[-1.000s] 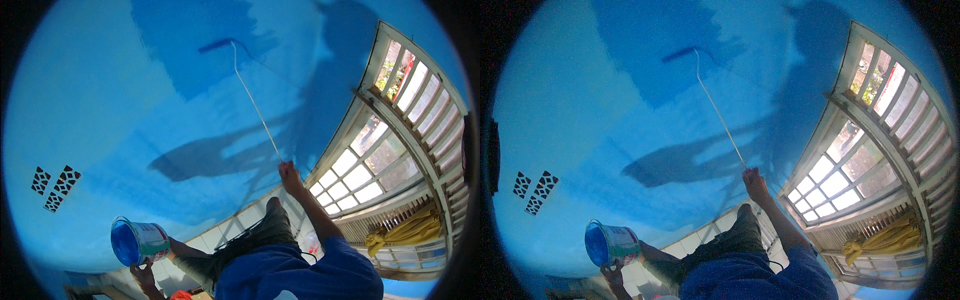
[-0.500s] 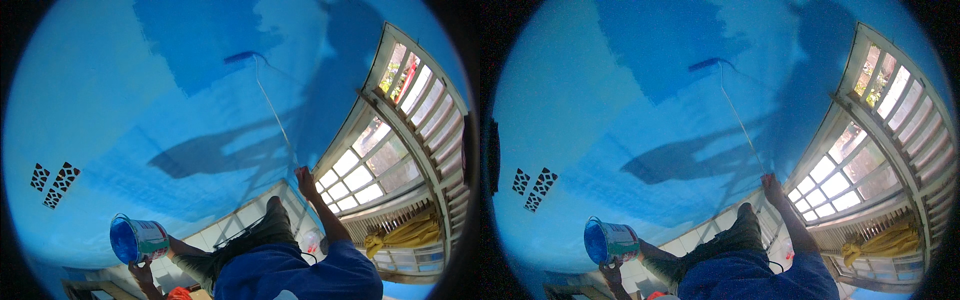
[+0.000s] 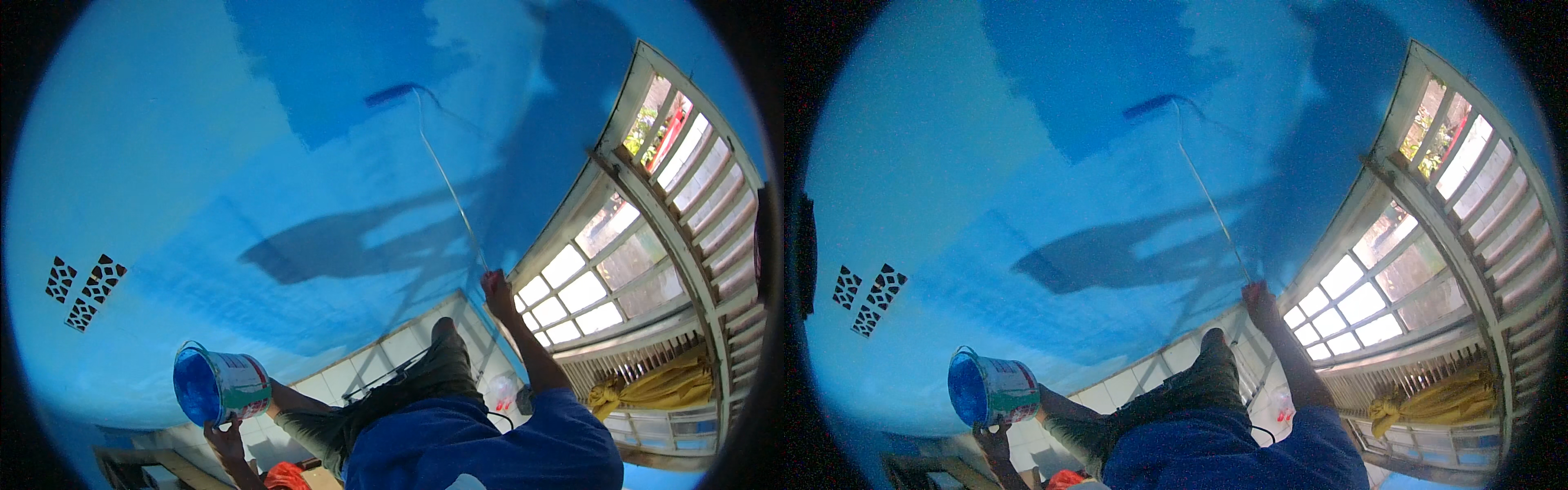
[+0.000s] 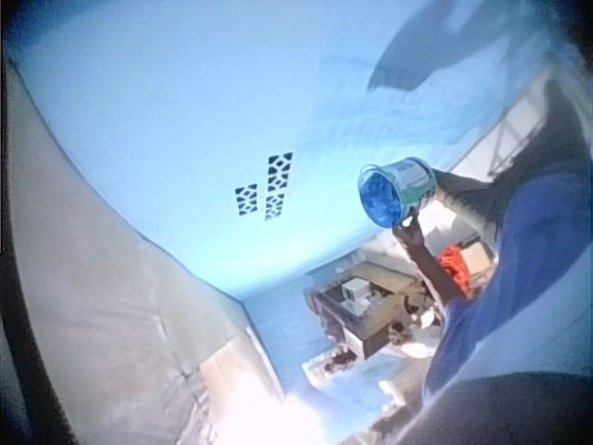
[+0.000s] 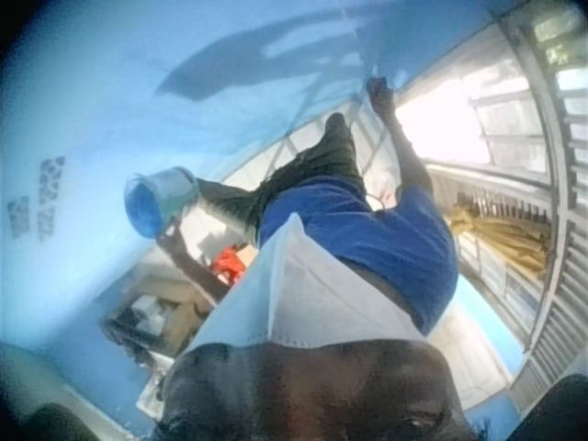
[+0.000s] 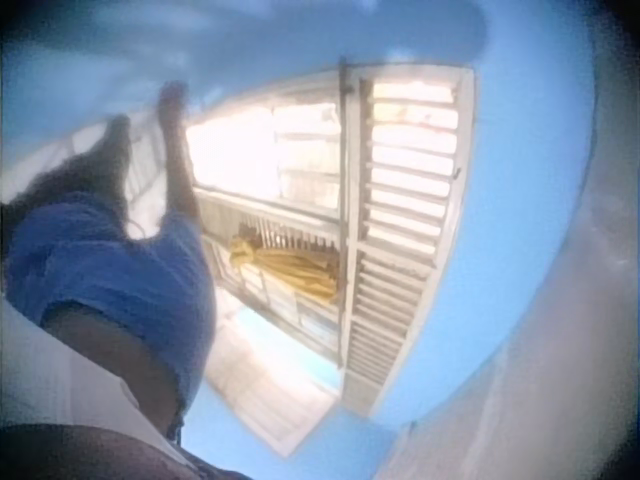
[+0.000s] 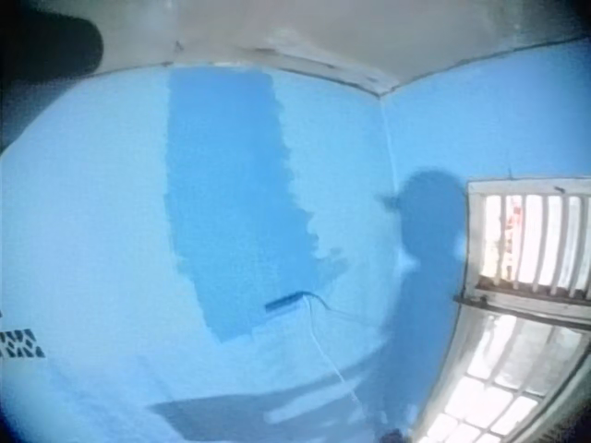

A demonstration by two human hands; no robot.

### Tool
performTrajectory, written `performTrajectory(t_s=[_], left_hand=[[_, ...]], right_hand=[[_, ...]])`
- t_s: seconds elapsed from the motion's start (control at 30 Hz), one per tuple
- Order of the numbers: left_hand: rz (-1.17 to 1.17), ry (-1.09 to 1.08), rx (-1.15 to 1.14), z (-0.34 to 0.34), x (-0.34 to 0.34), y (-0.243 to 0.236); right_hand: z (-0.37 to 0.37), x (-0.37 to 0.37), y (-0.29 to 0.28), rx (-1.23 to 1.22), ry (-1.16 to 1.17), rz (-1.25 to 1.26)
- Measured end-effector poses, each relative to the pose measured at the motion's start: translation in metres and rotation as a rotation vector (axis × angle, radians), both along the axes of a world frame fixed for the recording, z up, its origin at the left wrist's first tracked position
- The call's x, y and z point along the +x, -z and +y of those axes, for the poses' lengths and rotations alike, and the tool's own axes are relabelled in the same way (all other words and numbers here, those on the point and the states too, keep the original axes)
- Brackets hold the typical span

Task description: The person paints a ceiling blue using a roller attached to an extension pole. They repeatedly dip the roller into a paint bucket held in the other hand and apply paint in long strokes across the ceiling surface.

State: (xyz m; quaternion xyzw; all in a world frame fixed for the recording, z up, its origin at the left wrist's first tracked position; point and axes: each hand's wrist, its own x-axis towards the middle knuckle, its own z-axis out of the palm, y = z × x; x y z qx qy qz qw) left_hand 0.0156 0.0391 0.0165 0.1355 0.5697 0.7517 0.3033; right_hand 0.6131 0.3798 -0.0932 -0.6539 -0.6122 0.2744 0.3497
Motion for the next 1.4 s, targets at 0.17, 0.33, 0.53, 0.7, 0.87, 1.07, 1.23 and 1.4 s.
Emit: performTrajectory(t_s=[0.17,0.33,0.53,0.7,0.87,1.07,1.23,1.4], left_hand=[[-0.109,0.043,-0.014,0.001,-0.002,-0.008],[-0.015,0.037,0.08,0.001,-0.002,0.002],[0.017,0.021,0.02,0.008,0.015,-0.018],[-0.212,-0.006,-0.02,0.003,0.004,-0.023],[-0.225,-0.011,-0.022,0.007,0.005,-0.018],[-0.022,-0.03,-0.031,0.001,0.004,-0.009],[-0.075,0.033,-0.023,0.009,0.02,-0.03],[0.377,0.055,-0.173,0.006,0.023,-0.019]], right_hand=[[0.039,-0.017,-0.087,0.163,0.003,-0.083],[0.033,-0.051,-0.098,0.306,-0.038,0.056],[-0.041,-0.069,0.001,0.119,0.016,0.176],[-0.058,-0.055,0.013,-0.065,0.046,-0.021],[-0.002,-0.063,-0.009,0.294,0.013,-0.028],[-0.019,-0.09,-0.017,0.148,-0.006,0.12],[-0.055,-0.073,0.013,0.182,-0.054,0.005],[-0.013,-0.085,-0.011,0.232,-0.013,0.044]])
